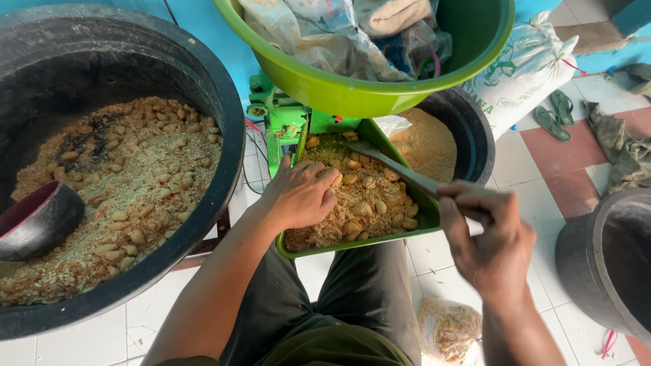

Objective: The person sits at a green shelling machine and uses a scoop to move cracked peanuts from the machine's green tray into a large black basin. They then use a small bowl to scoop and mix the material in the basin, separating shell fragments from the kernels, and return unshelled material to the machine tray for another pass.

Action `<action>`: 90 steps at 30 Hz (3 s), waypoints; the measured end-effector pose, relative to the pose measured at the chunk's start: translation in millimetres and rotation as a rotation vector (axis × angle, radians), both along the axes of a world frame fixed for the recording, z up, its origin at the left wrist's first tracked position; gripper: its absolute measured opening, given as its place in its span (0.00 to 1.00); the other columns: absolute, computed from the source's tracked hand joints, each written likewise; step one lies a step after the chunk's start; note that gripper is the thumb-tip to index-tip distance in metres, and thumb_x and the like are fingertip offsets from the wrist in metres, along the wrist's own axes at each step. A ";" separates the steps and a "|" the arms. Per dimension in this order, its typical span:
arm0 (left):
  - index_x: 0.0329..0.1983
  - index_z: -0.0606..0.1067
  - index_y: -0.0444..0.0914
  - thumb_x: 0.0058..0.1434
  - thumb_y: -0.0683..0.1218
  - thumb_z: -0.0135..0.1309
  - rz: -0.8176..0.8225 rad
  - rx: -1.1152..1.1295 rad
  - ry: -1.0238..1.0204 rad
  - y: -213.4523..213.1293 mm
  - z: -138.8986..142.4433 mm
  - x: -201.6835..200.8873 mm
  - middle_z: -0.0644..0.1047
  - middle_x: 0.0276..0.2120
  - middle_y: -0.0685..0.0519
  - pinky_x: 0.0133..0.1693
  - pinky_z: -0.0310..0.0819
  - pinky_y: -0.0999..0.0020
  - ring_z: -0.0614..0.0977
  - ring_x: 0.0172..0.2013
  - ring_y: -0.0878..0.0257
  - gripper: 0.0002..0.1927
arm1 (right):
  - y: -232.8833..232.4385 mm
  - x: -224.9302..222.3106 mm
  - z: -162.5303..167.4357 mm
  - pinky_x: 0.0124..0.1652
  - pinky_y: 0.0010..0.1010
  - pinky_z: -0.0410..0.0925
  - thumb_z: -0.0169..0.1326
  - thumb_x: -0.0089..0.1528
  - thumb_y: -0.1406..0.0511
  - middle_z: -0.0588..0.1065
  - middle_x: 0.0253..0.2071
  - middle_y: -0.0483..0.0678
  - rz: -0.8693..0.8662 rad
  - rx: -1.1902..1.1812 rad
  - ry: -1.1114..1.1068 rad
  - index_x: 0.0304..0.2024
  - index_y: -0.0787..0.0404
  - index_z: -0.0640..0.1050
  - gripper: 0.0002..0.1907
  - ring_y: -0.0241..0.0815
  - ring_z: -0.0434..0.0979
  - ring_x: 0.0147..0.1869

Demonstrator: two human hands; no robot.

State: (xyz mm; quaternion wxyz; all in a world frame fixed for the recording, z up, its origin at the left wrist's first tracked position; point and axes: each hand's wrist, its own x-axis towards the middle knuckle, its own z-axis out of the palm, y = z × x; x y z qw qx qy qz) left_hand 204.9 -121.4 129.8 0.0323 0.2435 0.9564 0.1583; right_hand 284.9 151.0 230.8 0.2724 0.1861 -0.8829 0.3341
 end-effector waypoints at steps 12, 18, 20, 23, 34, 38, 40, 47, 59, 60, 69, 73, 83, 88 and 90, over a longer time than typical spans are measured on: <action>0.60 0.71 0.40 0.62 0.52 0.47 0.002 0.037 0.045 -0.7 -0.6 2.4 0.77 0.51 0.40 0.59 0.54 0.28 0.78 0.54 0.43 0.24 | -9.3 -8.1 10.1 0.42 0.28 0.78 0.60 0.67 0.72 0.82 0.45 0.55 0.055 -0.084 -0.055 0.44 0.68 0.66 0.14 0.40 0.85 0.42; 0.60 0.72 0.40 0.61 0.52 0.48 0.006 0.042 0.051 -1.1 -1.4 2.0 0.77 0.51 0.41 0.59 0.55 0.29 0.78 0.55 0.44 0.24 | -8.8 -16.0 10.9 0.44 0.29 0.79 0.59 0.67 0.72 0.82 0.46 0.56 0.027 -0.029 -0.041 0.46 0.67 0.69 0.11 0.44 0.86 0.47; 0.61 0.71 0.41 0.61 0.52 0.48 0.007 0.039 0.044 -0.9 -1.5 2.5 0.77 0.52 0.41 0.60 0.54 0.28 0.77 0.55 0.44 0.25 | -6.8 -20.8 11.7 0.42 0.28 0.78 0.59 0.67 0.72 0.82 0.46 0.55 0.024 -0.052 -0.073 0.45 0.67 0.68 0.12 0.42 0.87 0.46; 0.62 0.71 0.41 0.61 0.52 0.47 0.012 0.037 0.049 -0.7 -1.2 2.2 0.76 0.53 0.40 0.60 0.53 0.26 0.77 0.56 0.44 0.26 | -4.5 -25.6 12.8 0.43 0.26 0.78 0.59 0.68 0.72 0.82 0.46 0.53 0.049 -0.034 -0.051 0.45 0.67 0.68 0.12 0.41 0.87 0.45; 0.64 0.69 0.41 0.62 0.53 0.46 0.020 -0.001 -0.009 1.0 4.2 1.3 0.74 0.55 0.40 0.61 0.52 0.28 0.76 0.57 0.44 0.27 | -4.1 -18.7 10.3 0.46 0.28 0.78 0.60 0.69 0.69 0.82 0.46 0.54 0.045 -0.003 0.018 0.45 0.67 0.69 0.12 0.40 0.86 0.45; 0.63 0.70 0.41 0.62 0.53 0.46 0.022 -0.024 -0.005 0.8 2.9 1.3 0.76 0.54 0.41 0.62 0.53 0.29 0.77 0.57 0.45 0.26 | -0.9 -30.7 8.8 0.41 0.26 0.78 0.60 0.70 0.69 0.82 0.45 0.53 0.052 -0.031 -0.012 0.44 0.67 0.67 0.13 0.38 0.85 0.42; 0.63 0.70 0.40 0.62 0.53 0.47 0.016 0.003 0.026 1.1 1.9 1.2 0.75 0.54 0.40 0.60 0.53 0.28 0.77 0.56 0.44 0.27 | -1.5 -31.5 8.2 0.41 0.27 0.77 0.60 0.69 0.69 0.82 0.45 0.53 0.062 -0.036 -0.023 0.44 0.67 0.67 0.13 0.38 0.85 0.41; 0.62 0.71 0.41 0.61 0.52 0.48 0.013 0.000 0.028 0.7 0.5 1.4 0.76 0.52 0.41 0.60 0.54 0.28 0.77 0.56 0.45 0.25 | -5.8 -19.5 15.5 0.42 0.24 0.78 0.59 0.71 0.69 0.82 0.47 0.51 0.066 -0.077 0.018 0.46 0.65 0.67 0.12 0.37 0.86 0.44; 0.60 0.71 0.41 0.62 0.52 0.47 0.020 0.027 0.002 0.1 1.7 0.3 0.77 0.51 0.42 0.60 0.54 0.28 0.78 0.55 0.45 0.24 | -3.4 -31.7 6.9 0.40 0.26 0.78 0.58 0.69 0.70 0.82 0.46 0.52 0.093 -0.042 -0.069 0.46 0.66 0.68 0.11 0.39 0.86 0.42; 0.61 0.71 0.41 0.62 0.52 0.47 0.020 0.022 0.023 0.3 0.9 0.3 0.76 0.52 0.42 0.60 0.54 0.28 0.78 0.55 0.45 0.25 | -4.9 -32.1 2.3 0.38 0.25 0.78 0.58 0.68 0.70 0.82 0.46 0.52 0.114 -0.028 -0.108 0.45 0.66 0.69 0.11 0.39 0.85 0.42; 0.63 0.71 0.39 0.61 0.52 0.48 -0.007 0.014 0.087 -1.8 -4.1 -0.1 0.77 0.51 0.40 0.59 0.54 0.28 0.78 0.55 0.44 0.27 | -12.9 -4.5 -35.2 0.39 0.24 0.78 0.59 0.66 0.70 0.81 0.48 0.52 0.215 -0.104 -0.022 0.44 0.65 0.66 0.13 0.38 0.86 0.43; 0.63 0.71 0.40 0.62 0.53 0.47 0.019 0.004 -0.018 -0.1 -1.0 0.7 0.77 0.52 0.42 0.61 0.53 0.28 0.78 0.54 0.47 0.26 | -25.9 -13.2 -52.3 0.36 0.25 0.77 0.59 0.64 0.73 0.81 0.49 0.56 0.180 -0.080 -0.111 0.43 0.67 0.69 0.11 0.39 0.85 0.39; 0.64 0.69 0.42 0.63 0.54 0.45 0.029 -0.018 -0.075 1.1 5.4 0.8 0.75 0.53 0.43 0.63 0.51 0.30 0.77 0.56 0.48 0.27 | -24.6 -10.3 -61.5 0.40 0.25 0.79 0.58 0.66 0.73 0.81 0.51 0.53 0.159 -0.162 -0.164 0.44 0.66 0.69 0.10 0.37 0.85 0.41; 0.63 0.70 0.43 0.63 0.53 0.45 0.018 0.005 -0.039 -0.5 4.8 0.8 0.75 0.54 0.42 0.61 0.52 0.29 0.74 0.58 0.44 0.25 | -13.9 3.4 -15.0 0.44 0.27 0.79 0.58 0.66 0.74 0.81 0.48 0.53 0.100 -0.169 -0.092 0.45 0.65 0.69 0.11 0.39 0.85 0.44; 0.63 0.70 0.42 0.62 0.53 0.46 0.016 0.016 -0.020 -0.8 3.9 1.7 0.75 0.54 0.42 0.61 0.52 0.29 0.75 0.57 0.45 0.26 | -6.9 12.9 1.3 0.44 0.27 0.79 0.60 0.65 0.73 0.81 0.46 0.52 0.030 -0.092 -0.034 0.44 0.65 0.68 0.12 0.39 0.85 0.45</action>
